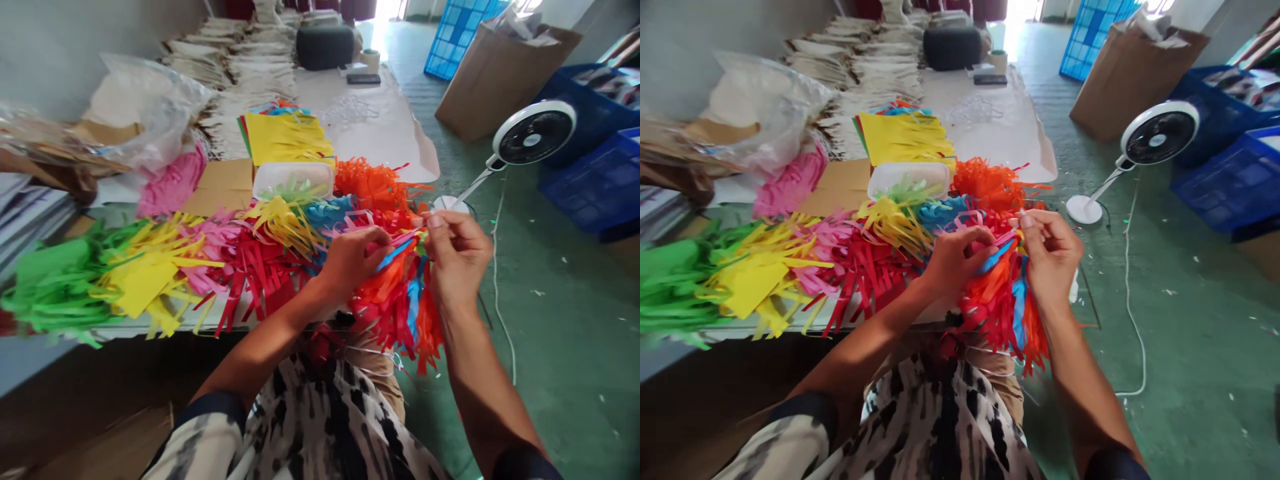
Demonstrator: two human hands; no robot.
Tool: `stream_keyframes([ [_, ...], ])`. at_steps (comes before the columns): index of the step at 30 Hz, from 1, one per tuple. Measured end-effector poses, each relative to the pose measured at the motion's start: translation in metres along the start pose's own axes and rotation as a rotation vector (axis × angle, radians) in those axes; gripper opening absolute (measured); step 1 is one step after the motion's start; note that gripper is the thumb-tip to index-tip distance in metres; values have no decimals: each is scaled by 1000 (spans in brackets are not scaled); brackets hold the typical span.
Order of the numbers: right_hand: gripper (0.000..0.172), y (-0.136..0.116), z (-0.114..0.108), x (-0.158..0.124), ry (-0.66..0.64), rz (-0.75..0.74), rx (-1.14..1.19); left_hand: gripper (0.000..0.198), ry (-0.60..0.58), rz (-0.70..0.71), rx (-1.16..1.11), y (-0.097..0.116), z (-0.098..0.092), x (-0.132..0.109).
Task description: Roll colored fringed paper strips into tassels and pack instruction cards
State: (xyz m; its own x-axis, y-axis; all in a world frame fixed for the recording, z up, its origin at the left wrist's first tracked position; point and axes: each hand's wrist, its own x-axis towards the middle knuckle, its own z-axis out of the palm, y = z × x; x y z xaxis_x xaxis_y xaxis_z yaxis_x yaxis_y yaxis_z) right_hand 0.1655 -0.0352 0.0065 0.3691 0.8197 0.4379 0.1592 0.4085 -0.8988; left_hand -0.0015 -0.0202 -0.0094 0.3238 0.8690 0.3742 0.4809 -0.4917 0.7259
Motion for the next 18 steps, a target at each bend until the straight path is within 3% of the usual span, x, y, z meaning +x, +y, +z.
stream_keyframes([
  [4,16,-3,0,1,-43,82,116,21,31,73,-29,-6,-23,-1],
  [8,18,-2,-3,3,-32,105,103,13,90,131,89,-21,-85,-1],
  [10,18,-2,-5,4,-17,90,102,14,23,134,242,-30,-114,0],
  [12,19,-3,-7,4,-15,88,84,15,-74,186,492,-37,-131,1],
  [15,20,-5,-7,4,-23,96,62,19,-269,281,821,-47,-132,3],
  [18,21,-5,-7,2,-40,82,34,20,-392,321,966,-53,-118,6],
])
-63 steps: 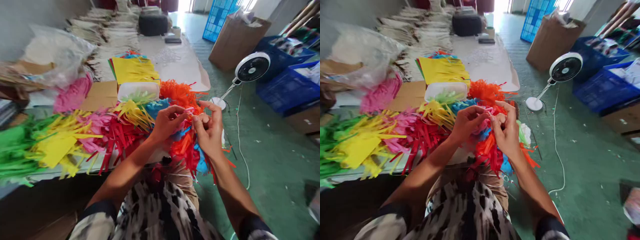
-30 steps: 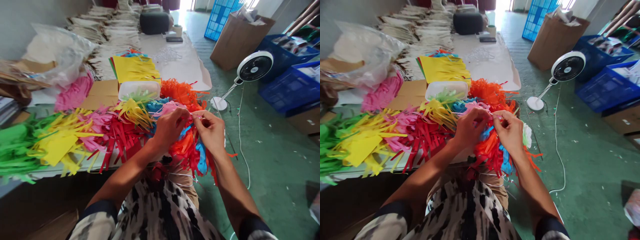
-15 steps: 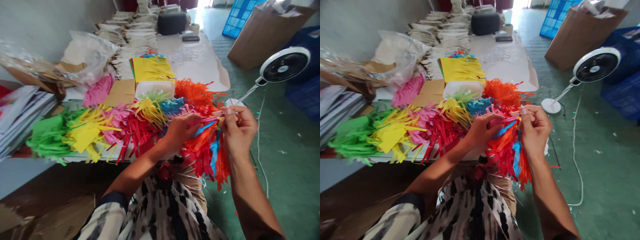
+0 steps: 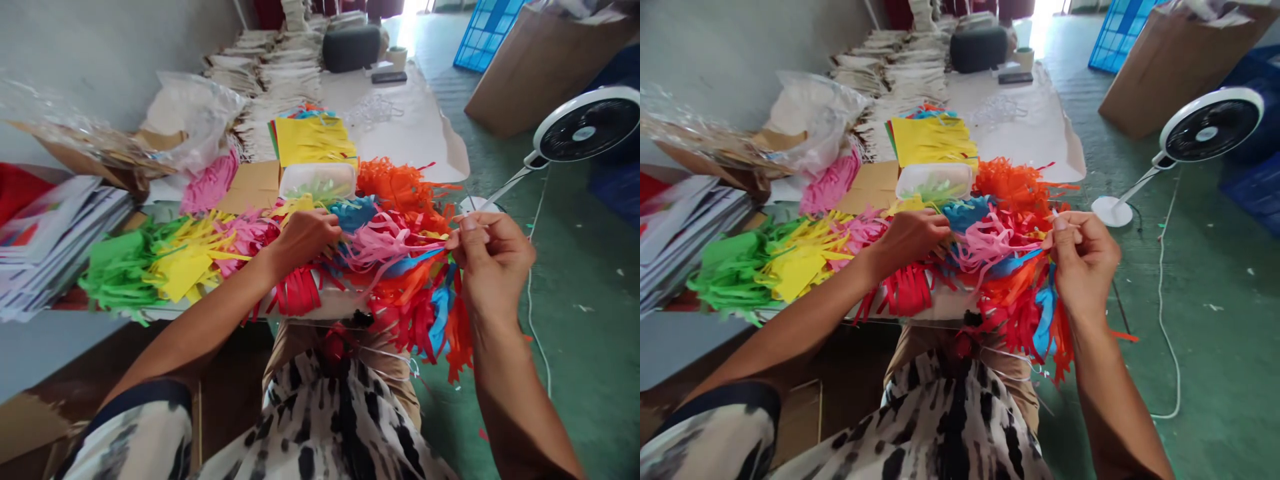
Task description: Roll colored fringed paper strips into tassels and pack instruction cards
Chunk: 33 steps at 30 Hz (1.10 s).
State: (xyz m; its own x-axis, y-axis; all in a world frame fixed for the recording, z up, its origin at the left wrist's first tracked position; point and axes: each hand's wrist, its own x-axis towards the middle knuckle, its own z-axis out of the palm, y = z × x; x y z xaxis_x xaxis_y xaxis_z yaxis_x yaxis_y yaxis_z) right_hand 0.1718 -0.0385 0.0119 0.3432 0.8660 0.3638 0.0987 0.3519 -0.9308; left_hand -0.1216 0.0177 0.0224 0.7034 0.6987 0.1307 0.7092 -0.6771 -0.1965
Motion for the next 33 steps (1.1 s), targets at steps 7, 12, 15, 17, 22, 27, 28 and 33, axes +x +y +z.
stream_keyframes([
  [7,20,3,-3,-2,-21,-6,-52,18,69,-99,-73,1,7,4],
  [12,19,3,-1,-1,-57,-18,-26,9,458,-255,-565,-18,-16,7],
  [15,20,2,0,-1,-81,-27,-64,17,702,-377,-1048,-18,-33,21],
  [17,20,0,1,-1,-85,-56,-109,20,653,-375,-1233,-7,-38,32],
  [22,17,-6,5,-3,-94,-82,-131,32,179,-138,-1389,43,-23,56],
  [27,19,-6,8,-3,-99,-35,-108,33,144,2,-1529,68,-3,69],
  [28,20,-5,8,-3,-116,-20,-116,35,134,17,-1521,69,-1,70],
  [33,21,-1,6,-3,-184,16,-126,44,67,42,-1486,67,-2,72],
])
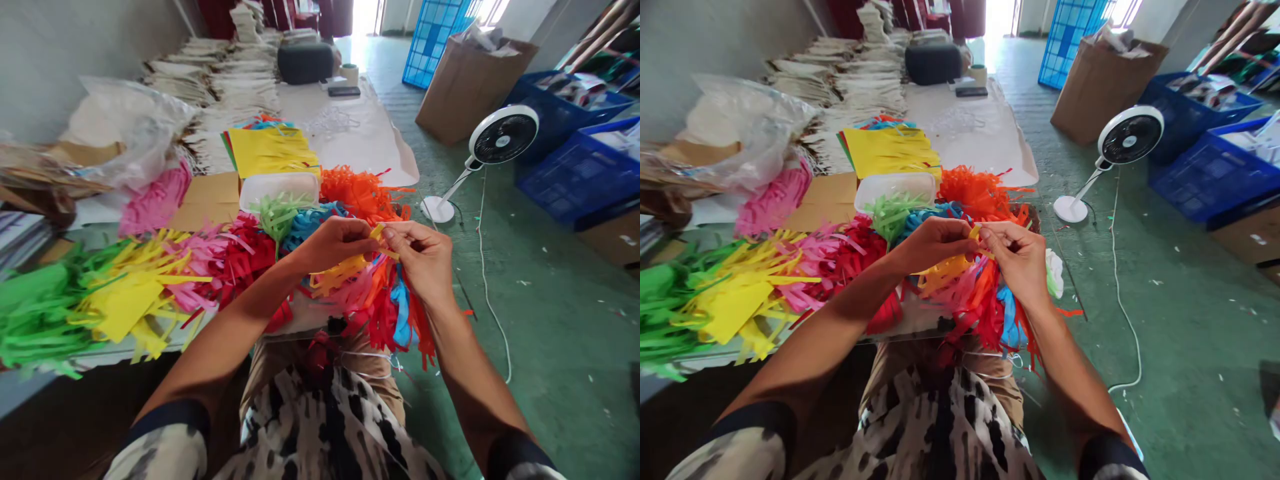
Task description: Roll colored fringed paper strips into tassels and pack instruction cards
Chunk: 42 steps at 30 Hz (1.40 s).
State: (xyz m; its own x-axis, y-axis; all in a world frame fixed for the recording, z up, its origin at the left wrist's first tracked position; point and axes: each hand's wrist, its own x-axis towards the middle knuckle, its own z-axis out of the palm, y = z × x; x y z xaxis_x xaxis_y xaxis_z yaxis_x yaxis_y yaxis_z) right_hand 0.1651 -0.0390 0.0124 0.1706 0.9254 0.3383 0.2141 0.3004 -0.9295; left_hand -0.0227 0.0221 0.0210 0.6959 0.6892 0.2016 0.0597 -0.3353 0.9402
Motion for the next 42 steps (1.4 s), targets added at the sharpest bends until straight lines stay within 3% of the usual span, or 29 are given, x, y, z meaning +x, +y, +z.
stream_keyframes([
  [5,17,1,-2,-1,-25,-20,-1,40,-72,-66,-72,4,-3,-1],
  [9,17,0,-2,0,-80,-1,27,25,-73,-69,-22,5,-5,-3],
  [12,21,0,0,1,-74,24,40,25,31,-16,203,7,-5,-6],
  [17,26,-1,6,1,10,80,102,19,271,205,830,8,0,-13],
  [22,24,-4,10,1,51,101,123,12,383,364,980,4,9,-15],
  [25,24,-3,10,0,51,111,126,12,429,337,936,1,11,-14],
  [35,31,2,8,0,-19,148,154,14,443,175,332,-2,13,-13],
  [42,24,4,8,0,-37,125,125,16,431,107,200,-2,16,-12],
])
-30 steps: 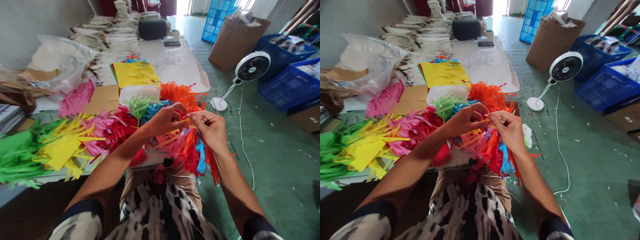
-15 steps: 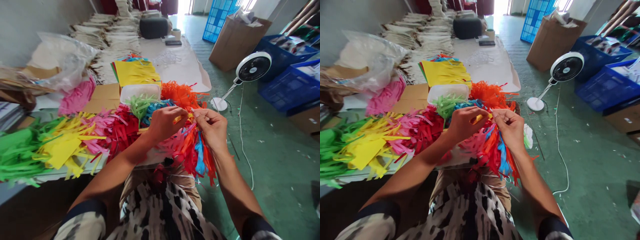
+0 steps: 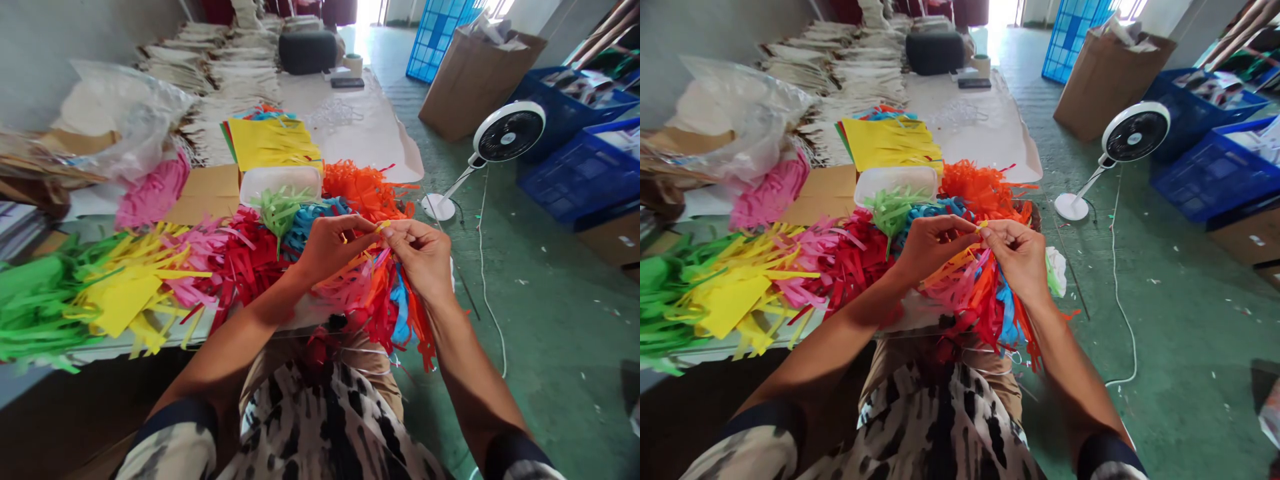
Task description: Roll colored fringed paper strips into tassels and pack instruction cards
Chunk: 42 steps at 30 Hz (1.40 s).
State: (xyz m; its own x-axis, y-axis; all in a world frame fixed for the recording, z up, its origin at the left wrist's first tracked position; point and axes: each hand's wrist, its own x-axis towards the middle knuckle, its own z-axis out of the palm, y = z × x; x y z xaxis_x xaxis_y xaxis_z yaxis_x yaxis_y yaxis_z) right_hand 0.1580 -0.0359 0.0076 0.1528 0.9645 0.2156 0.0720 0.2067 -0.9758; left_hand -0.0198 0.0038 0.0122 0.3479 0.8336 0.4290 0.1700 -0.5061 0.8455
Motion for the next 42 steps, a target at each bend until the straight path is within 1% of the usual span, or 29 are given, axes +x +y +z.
stream_keyframes([
  [4,22,1,2,-1,14,-7,-17,16,21,-26,-22,-2,2,-1],
  [10,19,2,4,1,35,-2,-23,12,129,-51,76,0,9,-2],
  [13,19,2,5,2,41,7,-21,12,146,-82,29,0,11,0],
  [15,18,2,4,3,42,18,-16,13,114,-111,-32,-1,10,2],
  [17,18,1,4,4,43,30,-15,17,51,-148,-95,-3,9,3],
  [20,18,0,4,3,46,15,1,22,-7,-201,-154,-6,7,5],
  [24,26,-4,5,0,36,-33,26,25,4,-241,-195,-10,5,6],
  [30,35,-7,6,-4,-13,-64,23,29,-8,-274,-302,-12,6,5],
  [34,36,-5,4,-4,-34,-61,-10,33,-41,-275,-358,-12,6,6],
  [39,38,-4,3,-4,-58,-62,-19,43,-64,-251,-402,-13,7,6],
  [42,38,-4,2,-5,-61,-68,-22,44,-78,-266,-453,-14,8,5],
])
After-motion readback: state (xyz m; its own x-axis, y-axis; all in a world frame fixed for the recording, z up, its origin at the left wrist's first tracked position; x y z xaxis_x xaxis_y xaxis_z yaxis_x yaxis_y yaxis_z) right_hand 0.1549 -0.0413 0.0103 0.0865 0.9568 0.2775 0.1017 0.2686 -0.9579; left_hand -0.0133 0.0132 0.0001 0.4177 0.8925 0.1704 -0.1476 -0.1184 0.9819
